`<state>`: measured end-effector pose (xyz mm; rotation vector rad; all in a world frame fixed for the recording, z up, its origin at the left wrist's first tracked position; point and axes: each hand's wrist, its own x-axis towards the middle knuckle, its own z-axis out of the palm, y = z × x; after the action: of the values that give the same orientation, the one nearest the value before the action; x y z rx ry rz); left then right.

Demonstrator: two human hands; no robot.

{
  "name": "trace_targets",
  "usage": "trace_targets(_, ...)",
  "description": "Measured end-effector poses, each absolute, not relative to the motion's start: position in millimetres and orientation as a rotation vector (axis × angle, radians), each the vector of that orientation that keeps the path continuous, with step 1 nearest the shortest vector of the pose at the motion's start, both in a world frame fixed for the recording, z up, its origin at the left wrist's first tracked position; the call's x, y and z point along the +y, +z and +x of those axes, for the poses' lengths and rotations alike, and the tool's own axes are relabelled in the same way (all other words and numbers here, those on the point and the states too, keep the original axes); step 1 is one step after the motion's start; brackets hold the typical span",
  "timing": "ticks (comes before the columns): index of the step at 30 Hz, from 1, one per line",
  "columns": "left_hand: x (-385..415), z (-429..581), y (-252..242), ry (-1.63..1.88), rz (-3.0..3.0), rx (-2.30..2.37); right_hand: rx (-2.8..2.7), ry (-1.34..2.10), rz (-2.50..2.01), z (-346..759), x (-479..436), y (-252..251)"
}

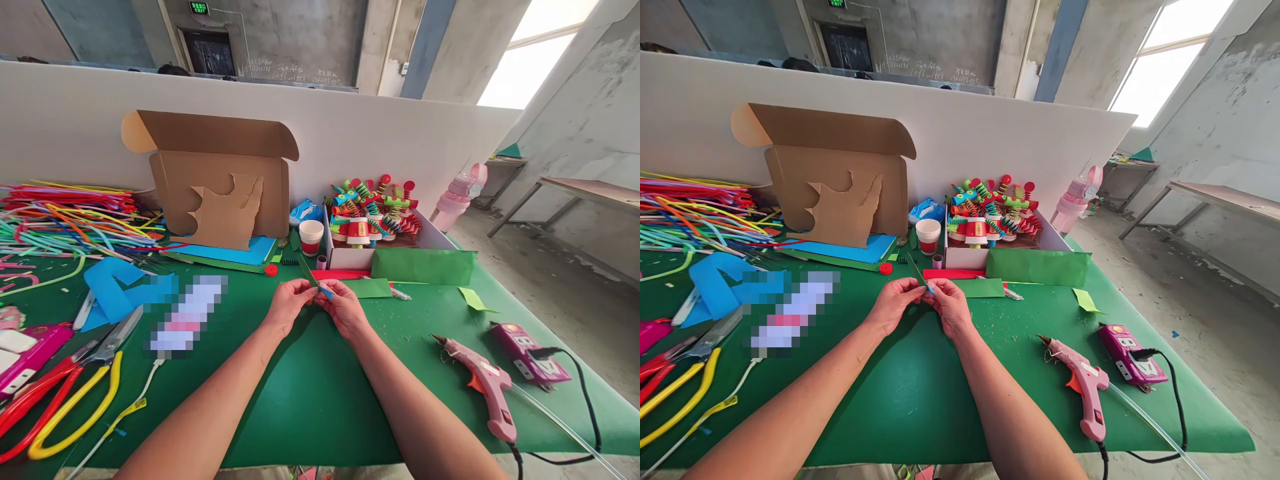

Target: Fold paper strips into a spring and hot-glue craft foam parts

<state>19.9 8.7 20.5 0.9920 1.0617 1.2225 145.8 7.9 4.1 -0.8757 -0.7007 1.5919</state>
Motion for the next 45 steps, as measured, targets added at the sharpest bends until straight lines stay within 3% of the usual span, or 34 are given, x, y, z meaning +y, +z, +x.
trace_targets(45, 8.3, 19.1, 14.0, 1.233, 1.025, 1.09, -0.769, 1.531, -0.932, 143.3, 7.3, 2.6)
